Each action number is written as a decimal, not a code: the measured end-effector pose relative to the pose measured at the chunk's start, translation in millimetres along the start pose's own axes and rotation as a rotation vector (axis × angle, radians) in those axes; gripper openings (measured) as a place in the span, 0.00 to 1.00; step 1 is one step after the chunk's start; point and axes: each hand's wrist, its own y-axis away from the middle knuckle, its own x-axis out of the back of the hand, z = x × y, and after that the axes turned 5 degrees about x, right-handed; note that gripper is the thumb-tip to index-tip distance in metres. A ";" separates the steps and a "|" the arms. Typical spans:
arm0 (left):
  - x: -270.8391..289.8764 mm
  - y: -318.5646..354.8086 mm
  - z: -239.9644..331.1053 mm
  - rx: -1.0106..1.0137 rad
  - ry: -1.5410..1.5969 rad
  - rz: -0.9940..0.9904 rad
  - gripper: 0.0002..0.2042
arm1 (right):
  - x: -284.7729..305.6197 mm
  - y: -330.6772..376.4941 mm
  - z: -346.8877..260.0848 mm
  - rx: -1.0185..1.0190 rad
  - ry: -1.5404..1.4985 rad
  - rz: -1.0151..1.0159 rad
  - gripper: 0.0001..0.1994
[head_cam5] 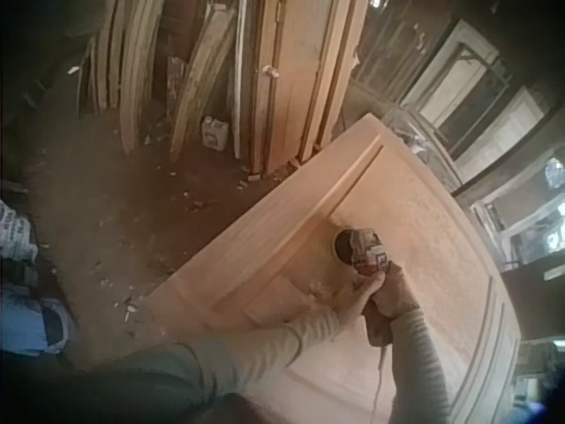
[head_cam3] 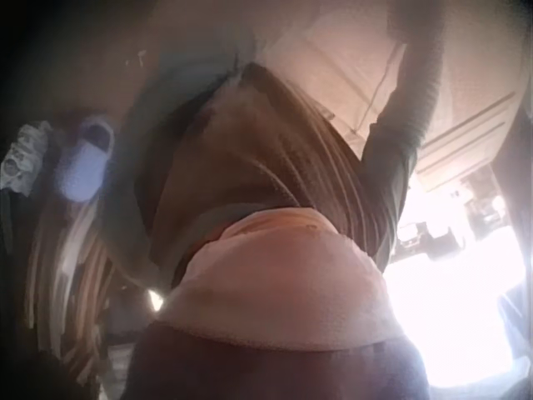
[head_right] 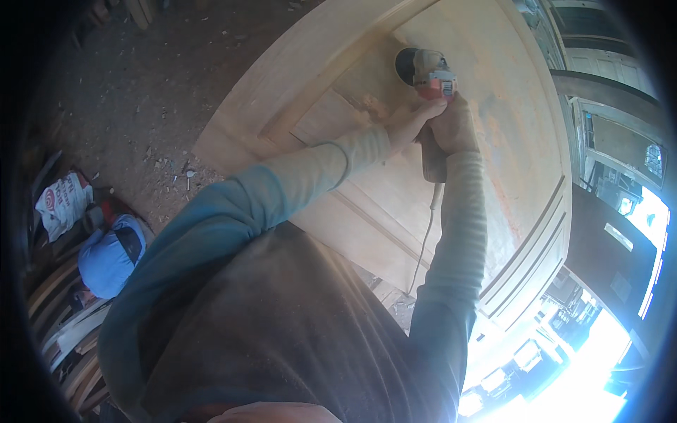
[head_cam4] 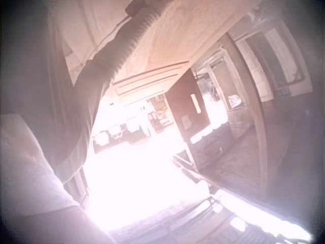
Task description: The person sands the surface and recessed panels of a wooden door using a handheld power sander.
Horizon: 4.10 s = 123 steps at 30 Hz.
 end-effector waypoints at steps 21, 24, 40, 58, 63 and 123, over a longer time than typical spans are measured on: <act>-15.3 43.0 -38.7 0.212 0.178 -0.145 0.18 | -1.1 63.0 29.4 -0.012 -0.218 -0.009 0.23; -26.8 64.2 -39.4 0.150 0.161 -0.061 0.18 | -5.8 78.3 32.9 0.075 0.038 0.043 0.24; 24.9 131.7 -80.2 0.107 0.152 -0.043 0.15 | -56.0 114.4 33.8 0.127 0.123 -0.152 0.30; 15.9 141.6 -76.2 0.168 0.012 -0.037 0.23 | -64.7 138.4 32.7 0.084 -0.089 -0.049 0.29; 2.7 112.4 -74.3 0.230 -0.068 -0.127 0.25 | -40.6 130.4 54.1 0.003 0.237 0.108 0.24; 53.7 147.1 -38.0 0.234 0.113 -0.102 0.25 | -86.3 119.6 22.2 -0.049 0.263 -0.022 0.29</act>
